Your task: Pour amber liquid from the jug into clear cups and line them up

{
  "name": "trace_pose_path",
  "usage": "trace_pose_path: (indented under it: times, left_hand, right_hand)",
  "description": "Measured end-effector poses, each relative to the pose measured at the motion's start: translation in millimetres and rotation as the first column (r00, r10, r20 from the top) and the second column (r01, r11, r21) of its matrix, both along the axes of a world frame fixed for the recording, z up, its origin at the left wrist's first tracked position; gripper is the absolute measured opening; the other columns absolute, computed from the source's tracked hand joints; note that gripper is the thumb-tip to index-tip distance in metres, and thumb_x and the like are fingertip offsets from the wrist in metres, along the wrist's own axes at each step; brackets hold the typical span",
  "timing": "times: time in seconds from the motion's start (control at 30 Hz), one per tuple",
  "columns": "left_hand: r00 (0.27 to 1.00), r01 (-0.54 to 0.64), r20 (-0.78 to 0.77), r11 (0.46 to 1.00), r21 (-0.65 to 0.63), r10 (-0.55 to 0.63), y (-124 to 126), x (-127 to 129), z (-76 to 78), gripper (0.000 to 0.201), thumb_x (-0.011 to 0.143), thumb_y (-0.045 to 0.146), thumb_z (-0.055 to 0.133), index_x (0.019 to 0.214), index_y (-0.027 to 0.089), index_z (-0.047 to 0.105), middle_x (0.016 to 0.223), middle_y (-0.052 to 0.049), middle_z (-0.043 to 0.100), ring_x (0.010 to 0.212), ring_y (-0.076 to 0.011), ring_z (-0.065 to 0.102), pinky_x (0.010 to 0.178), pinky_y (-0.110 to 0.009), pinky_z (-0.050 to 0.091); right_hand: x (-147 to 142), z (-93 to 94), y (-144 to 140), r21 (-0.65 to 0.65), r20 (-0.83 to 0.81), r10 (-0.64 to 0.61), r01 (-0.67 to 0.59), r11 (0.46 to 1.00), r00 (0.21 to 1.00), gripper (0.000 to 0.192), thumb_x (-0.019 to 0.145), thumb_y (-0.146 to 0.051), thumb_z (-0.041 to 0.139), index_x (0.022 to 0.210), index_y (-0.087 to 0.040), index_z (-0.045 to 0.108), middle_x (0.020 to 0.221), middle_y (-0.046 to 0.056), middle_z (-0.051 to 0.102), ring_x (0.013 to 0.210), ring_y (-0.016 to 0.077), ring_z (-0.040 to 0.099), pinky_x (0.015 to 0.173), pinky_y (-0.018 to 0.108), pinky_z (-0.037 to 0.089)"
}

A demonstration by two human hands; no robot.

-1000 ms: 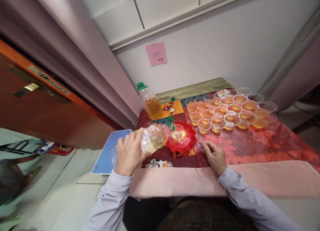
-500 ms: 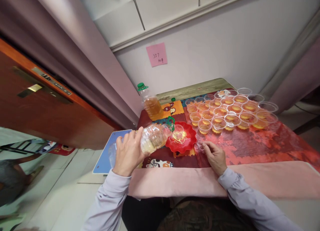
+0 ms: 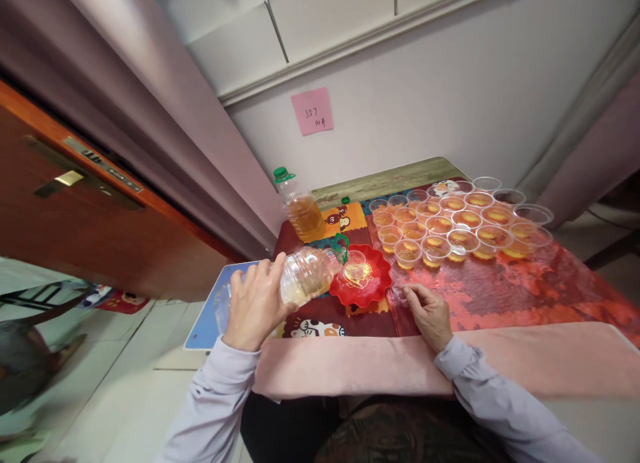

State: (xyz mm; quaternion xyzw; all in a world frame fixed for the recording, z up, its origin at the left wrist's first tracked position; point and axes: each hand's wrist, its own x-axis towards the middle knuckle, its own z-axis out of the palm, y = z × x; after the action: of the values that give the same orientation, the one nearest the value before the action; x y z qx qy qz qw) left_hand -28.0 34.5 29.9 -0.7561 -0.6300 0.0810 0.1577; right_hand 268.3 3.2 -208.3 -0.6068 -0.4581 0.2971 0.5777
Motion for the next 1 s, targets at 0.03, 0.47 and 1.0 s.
trace_pose_path:
  times: [0.03,0.47,1.0]
  left_hand:
    - [1.000,0.002,-0.001,1.000,0.002,-0.002,0.3,0.1,-0.1,0.086,0.077,0.038,0.082,0.153,0.025,0.046,0.128,-0.016,0.069,0.118,-0.0363,0.062,0.098,-0.049,0.039]
    - [1.000,-0.003,-0.003,1.000,0.009,0.003,-1.4,1.5,5.2,0.088,0.075,0.038,0.085,0.153,0.022,0.047,0.128,-0.016,0.069,0.117,-0.0369,0.062,0.097,-0.048,0.038]
    - [0.998,-0.017,-0.065,1.000,-0.007,0.016,-6.5,3.0,17.0,0.087,0.079,0.041,0.083,0.155,0.020,0.046,0.129,-0.016,0.068,0.119,-0.0368,0.061,0.098,-0.049,0.038]
  right_hand:
    - [0.3,-0.1,0.1,-0.001,0.006,0.002,-0.002,1.000,1.000,0.039,0.094,-0.058,0.064,0.089,-0.023,0.079,0.077,0.004,0.079,0.064,0.0218,0.074,0.058,0.029,0.059]
    - [-0.6,0.8,-0.3,-0.009,-0.024,0.017,-0.017,1.000,1.000,0.039,0.094,-0.058,0.065,0.089,-0.023,0.079,0.076,0.004,0.080,0.064,0.0217,0.074,0.059,0.029,0.060]
    - [-0.2,0.3,0.9,-0.039,-0.100,0.036,-0.040,0.998,0.994,0.044,0.090,-0.064,0.067,0.090,-0.021,0.079,0.075,0.005,0.079,0.066,0.0230,0.076,0.063,0.031,0.063]
